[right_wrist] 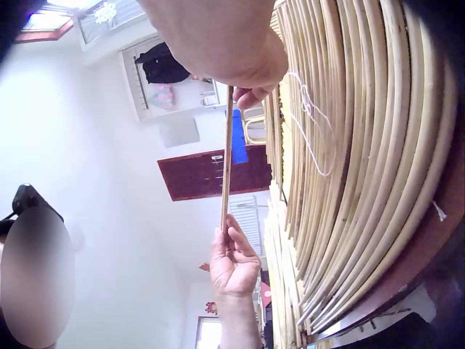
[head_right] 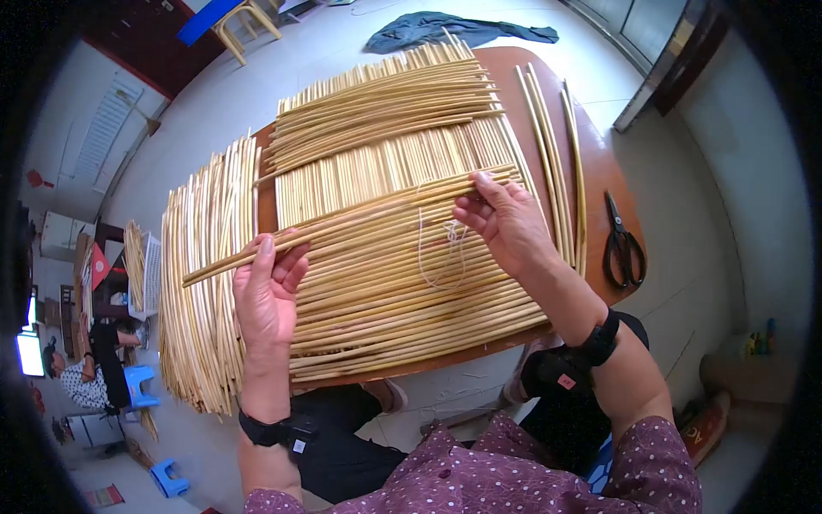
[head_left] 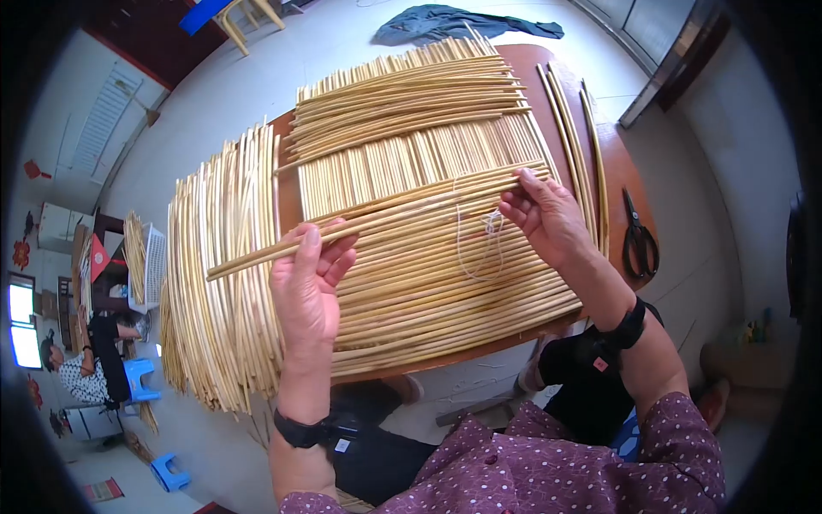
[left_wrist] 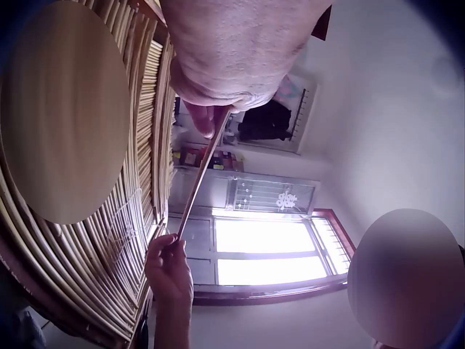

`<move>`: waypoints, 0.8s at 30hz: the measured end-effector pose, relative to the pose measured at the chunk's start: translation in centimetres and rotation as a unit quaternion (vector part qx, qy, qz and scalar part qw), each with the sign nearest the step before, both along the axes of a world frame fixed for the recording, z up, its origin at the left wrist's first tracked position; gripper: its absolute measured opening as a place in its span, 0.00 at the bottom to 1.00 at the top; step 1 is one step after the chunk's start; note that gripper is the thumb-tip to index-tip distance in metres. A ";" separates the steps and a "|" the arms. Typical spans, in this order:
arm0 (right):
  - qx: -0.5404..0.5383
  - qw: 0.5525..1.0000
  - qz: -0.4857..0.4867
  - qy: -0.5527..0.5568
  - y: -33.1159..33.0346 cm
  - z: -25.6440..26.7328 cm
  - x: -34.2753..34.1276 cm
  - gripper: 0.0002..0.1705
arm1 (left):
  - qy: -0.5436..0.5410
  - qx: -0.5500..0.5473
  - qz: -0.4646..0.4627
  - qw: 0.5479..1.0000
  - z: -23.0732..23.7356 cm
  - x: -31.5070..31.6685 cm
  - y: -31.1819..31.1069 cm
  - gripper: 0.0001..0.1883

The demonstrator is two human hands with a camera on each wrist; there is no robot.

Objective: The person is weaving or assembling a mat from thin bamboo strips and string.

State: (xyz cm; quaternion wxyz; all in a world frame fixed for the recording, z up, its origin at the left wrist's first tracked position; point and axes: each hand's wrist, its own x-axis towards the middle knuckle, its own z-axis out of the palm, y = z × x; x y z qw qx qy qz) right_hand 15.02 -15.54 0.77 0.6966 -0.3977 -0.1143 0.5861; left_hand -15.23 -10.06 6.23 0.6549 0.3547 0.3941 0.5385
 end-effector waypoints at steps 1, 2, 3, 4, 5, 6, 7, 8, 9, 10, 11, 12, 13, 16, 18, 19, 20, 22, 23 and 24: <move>-0.006 1.000 -0.011 0.023 0.0 0.2 -0.1 0.09 | 0.003 0.009 -0.002 1.000 0.1 0.1 0.1 0.09; -0.012 0.999 -0.023 0.048 -0.1 0.4 -0.1 0.09 | 0.006 0.018 -0.003 1.000 0.1 0.3 0.1 0.09; -0.008 0.997 -0.024 0.076 -0.1 0.4 0.1 0.08 | 0.001 0.025 -0.009 1.000 0.0 0.4 0.0 0.09; -0.008 0.997 -0.029 0.075 -0.2 0.4 0.2 0.08 | 0.000 0.024 -0.014 1.000 0.0 0.5 0.0 0.09; -0.002 0.997 -0.042 0.071 -0.2 0.4 0.2 0.08 | -0.004 0.024 -0.016 1.000 -0.1 0.8 0.0 0.09; 0.004 0.996 -0.053 0.067 -0.2 0.5 0.3 0.08 | -0.008 0.023 -0.017 1.000 -0.2 0.9 0.0 0.09; 0.006 0.997 -0.063 0.052 -0.2 0.5 0.3 0.08 | -0.005 0.021 -0.020 1.000 -0.4 1.0 0.1 0.09; 0.006 0.996 -0.067 0.052 -0.2 0.6 0.3 0.08 | -0.005 0.021 -0.024 0.999 -0.5 1.1 0.1 0.09; 0.014 0.997 -0.074 0.033 -0.2 0.7 0.4 0.07 | -0.007 0.011 -0.019 1.000 -0.5 1.3 0.1 0.09; 0.023 0.996 -0.081 0.013 -0.2 0.7 0.4 0.07 | -0.010 0.002 -0.014 1.000 -0.6 1.5 0.1 0.09; 0.023 0.996 -0.086 0.012 -0.2 0.8 0.5 0.07 | -0.005 0.001 -0.014 1.000 -0.5 1.7 0.2 0.10; 0.021 0.996 -0.083 0.007 -0.3 0.8 0.6 0.07 | -0.006 0.000 -0.019 1.000 -0.6 1.7 0.2 0.10; 0.020 0.997 -0.080 0.003 -0.3 0.8 0.7 0.07 | -0.002 0.003 -0.017 1.000 -0.7 1.7 0.3 0.10; 0.012 0.996 -0.085 -0.006 -0.4 1.0 0.7 0.07 | -0.001 0.006 -0.020 1.000 -0.9 2.0 0.6 0.09; 0.020 0.996 -0.079 -0.019 -0.3 1.3 0.8 0.06 | -0.012 0.010 -0.023 1.000 -1.1 2.0 0.6 0.08; 0.032 0.996 -0.086 -0.012 -0.2 1.3 0.8 0.08 | -0.012 0.016 -0.032 0.999 -1.1 2.0 0.7 0.08; 0.030 0.996 -0.086 -0.011 -0.2 1.3 0.8 0.08 | -0.011 0.014 -0.032 0.999 -1.0 2.0 0.7 0.08; 0.039 0.994 -0.104 -0.002 -0.2 1.3 0.8 0.07 | -0.030 0.021 -0.038 0.999 -0.9 2.3 0.9 0.09; 0.038 0.994 -0.104 -0.002 -0.2 1.2 0.8 0.07 | -0.033 0.026 -0.056 0.998 -1.1 2.1 1.0 0.12; 0.034 0.993 -0.117 0.005 -0.2 1.1 0.8 0.07 | -0.033 0.026 -0.056 0.998 -0.9 2.4 1.0 0.12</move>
